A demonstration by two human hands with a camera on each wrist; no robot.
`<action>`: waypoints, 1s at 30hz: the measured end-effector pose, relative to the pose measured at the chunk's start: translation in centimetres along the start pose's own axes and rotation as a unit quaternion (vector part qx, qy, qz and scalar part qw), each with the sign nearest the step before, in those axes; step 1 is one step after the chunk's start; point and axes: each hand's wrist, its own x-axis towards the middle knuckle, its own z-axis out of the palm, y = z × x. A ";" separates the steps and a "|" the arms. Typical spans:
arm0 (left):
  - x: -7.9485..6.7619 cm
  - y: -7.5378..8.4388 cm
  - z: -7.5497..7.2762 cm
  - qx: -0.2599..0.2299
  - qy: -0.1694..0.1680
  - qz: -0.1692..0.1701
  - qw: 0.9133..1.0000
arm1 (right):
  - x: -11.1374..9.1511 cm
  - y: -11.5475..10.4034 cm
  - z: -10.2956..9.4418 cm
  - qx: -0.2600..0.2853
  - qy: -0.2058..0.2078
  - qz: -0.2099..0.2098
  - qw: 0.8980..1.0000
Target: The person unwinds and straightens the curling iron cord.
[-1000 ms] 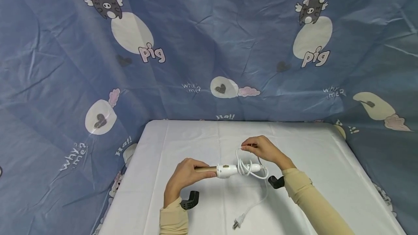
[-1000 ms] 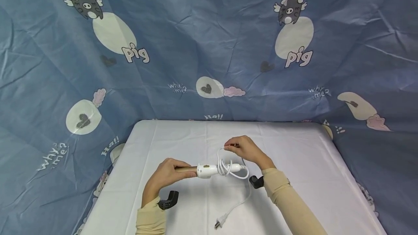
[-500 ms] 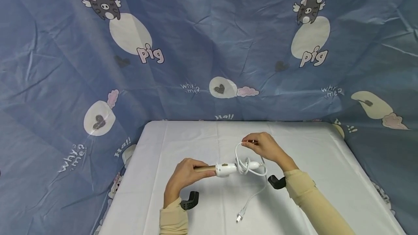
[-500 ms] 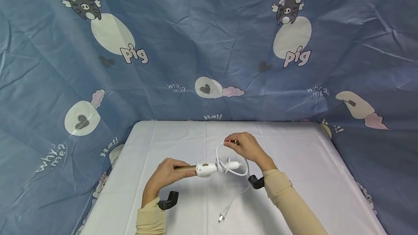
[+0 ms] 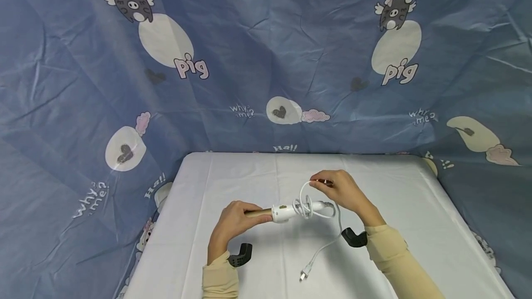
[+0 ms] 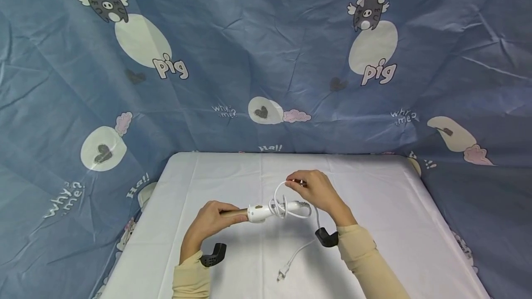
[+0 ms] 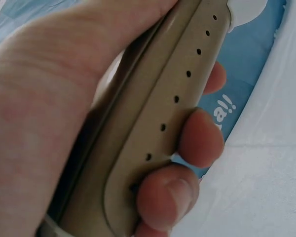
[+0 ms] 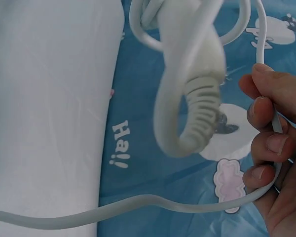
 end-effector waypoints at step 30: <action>0.1 0.2 0.1 0.026 0.051 -0.023 0.998 | -3.3 -1.7 0.6 0.077 -0.015 0.002 0.997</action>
